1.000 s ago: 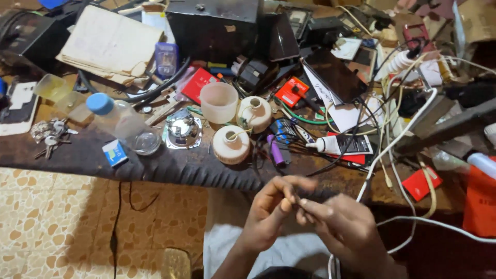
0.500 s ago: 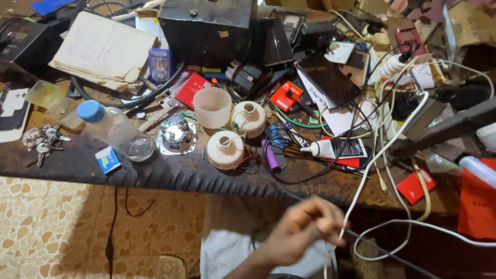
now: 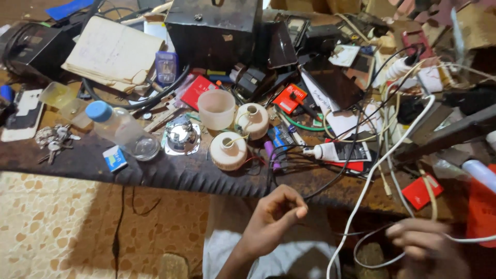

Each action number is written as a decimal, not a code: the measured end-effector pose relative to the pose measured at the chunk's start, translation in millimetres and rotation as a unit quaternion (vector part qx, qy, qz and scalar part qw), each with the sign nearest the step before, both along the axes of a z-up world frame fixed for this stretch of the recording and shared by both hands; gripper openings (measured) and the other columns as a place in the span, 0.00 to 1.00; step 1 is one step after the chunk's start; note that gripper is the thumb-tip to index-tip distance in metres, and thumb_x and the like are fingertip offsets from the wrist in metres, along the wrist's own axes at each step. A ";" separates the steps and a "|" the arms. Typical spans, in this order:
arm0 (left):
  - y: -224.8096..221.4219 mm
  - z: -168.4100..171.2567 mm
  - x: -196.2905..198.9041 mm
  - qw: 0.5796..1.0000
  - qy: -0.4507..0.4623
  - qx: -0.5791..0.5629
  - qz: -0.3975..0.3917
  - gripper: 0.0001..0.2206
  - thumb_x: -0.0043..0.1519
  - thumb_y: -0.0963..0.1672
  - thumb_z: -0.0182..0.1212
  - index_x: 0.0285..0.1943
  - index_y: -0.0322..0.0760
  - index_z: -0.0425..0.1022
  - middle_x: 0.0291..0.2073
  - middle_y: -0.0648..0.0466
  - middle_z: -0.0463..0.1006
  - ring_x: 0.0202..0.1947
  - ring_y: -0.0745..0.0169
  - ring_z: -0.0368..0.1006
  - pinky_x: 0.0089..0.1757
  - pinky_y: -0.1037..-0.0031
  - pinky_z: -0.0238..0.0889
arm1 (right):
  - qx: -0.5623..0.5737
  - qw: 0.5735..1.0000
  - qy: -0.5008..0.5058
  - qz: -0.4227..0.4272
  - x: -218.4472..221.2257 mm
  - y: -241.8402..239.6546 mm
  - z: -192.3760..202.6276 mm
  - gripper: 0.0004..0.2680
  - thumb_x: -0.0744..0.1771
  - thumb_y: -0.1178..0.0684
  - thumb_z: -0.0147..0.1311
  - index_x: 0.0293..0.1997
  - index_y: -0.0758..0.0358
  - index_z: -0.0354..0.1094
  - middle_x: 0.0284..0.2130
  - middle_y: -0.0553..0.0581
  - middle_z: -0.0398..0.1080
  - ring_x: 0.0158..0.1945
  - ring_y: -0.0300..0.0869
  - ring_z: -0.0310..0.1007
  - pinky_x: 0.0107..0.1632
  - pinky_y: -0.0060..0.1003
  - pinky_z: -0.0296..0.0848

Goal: A person is manually stripping the insulation from an electrical wire and twisting the copper strands on a cluttered workbench.

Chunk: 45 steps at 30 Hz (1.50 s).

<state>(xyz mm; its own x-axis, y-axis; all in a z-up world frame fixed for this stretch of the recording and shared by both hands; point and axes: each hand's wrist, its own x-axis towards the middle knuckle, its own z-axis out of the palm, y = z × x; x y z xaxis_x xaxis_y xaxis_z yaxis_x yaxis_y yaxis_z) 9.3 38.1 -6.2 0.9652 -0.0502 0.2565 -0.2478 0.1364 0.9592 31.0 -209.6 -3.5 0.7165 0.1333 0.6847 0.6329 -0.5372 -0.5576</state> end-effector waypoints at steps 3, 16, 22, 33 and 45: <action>-10.5 -5.5 -1.8 0.977 0.110 -0.183 -0.007 0.06 0.55 0.43 0.56 0.33 0.35 0.67 0.25 0.57 0.67 0.25 0.74 0.64 0.31 0.84 0.60 | 0.026 0.987 0.107 0.116 -14.1 31.2 -4.1 0.10 0.62 0.47 0.41 0.29 0.64 0.64 0.22 0.52 0.67 0.27 0.36 0.65 0.35 0.25 0.62; -26.1 -11.5 4.0 0.900 0.146 -0.402 -0.078 0.08 0.54 0.43 0.59 0.33 0.32 0.66 0.23 0.53 0.71 0.23 0.73 0.69 0.27 0.88 0.63 | -0.025 0.933 0.353 0.065 -6.3 82.6 45.8 0.07 0.59 0.52 0.49 0.33 0.60 0.70 0.21 0.49 0.75 0.24 0.32 0.73 0.30 0.25 0.69; -11.9 2.6 5.4 0.941 0.118 -0.307 -0.086 0.09 0.56 0.45 0.57 0.32 0.33 0.66 0.22 0.54 0.71 0.23 0.75 0.67 0.28 0.89 0.62 | -0.082 0.940 0.308 0.119 5.3 77.7 45.4 0.07 0.59 0.52 0.49 0.34 0.60 0.71 0.27 0.48 0.76 0.31 0.31 0.74 0.36 0.25 0.68; -4.5 12.8 6.0 0.962 0.138 -0.222 -0.083 0.08 0.56 0.45 0.56 0.34 0.34 0.65 0.24 0.53 0.72 0.26 0.73 0.69 0.32 0.86 0.63 | -0.091 0.925 0.317 0.191 17.0 71.0 43.6 0.08 0.60 0.53 0.47 0.36 0.59 0.71 0.32 0.47 0.77 0.34 0.31 0.75 0.38 0.24 0.69; -9.4 11.2 3.8 0.980 0.117 -0.158 -0.013 0.08 0.54 0.44 0.57 0.30 0.35 0.67 0.23 0.56 0.70 0.25 0.76 0.65 0.30 0.87 0.59 | -0.149 0.947 0.232 0.168 8.8 82.5 47.7 0.06 0.61 0.53 0.47 0.34 0.58 0.69 0.31 0.47 0.74 0.34 0.33 0.74 0.39 0.27 0.68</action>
<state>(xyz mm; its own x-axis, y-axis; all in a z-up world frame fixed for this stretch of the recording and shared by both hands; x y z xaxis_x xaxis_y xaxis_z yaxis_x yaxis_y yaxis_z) 13.1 28.8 5.0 0.9990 -0.0294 0.0349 -0.0185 0.4387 0.8984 39.7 -127.1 44.2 0.8139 0.5441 0.2036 0.5202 -0.5265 -0.6724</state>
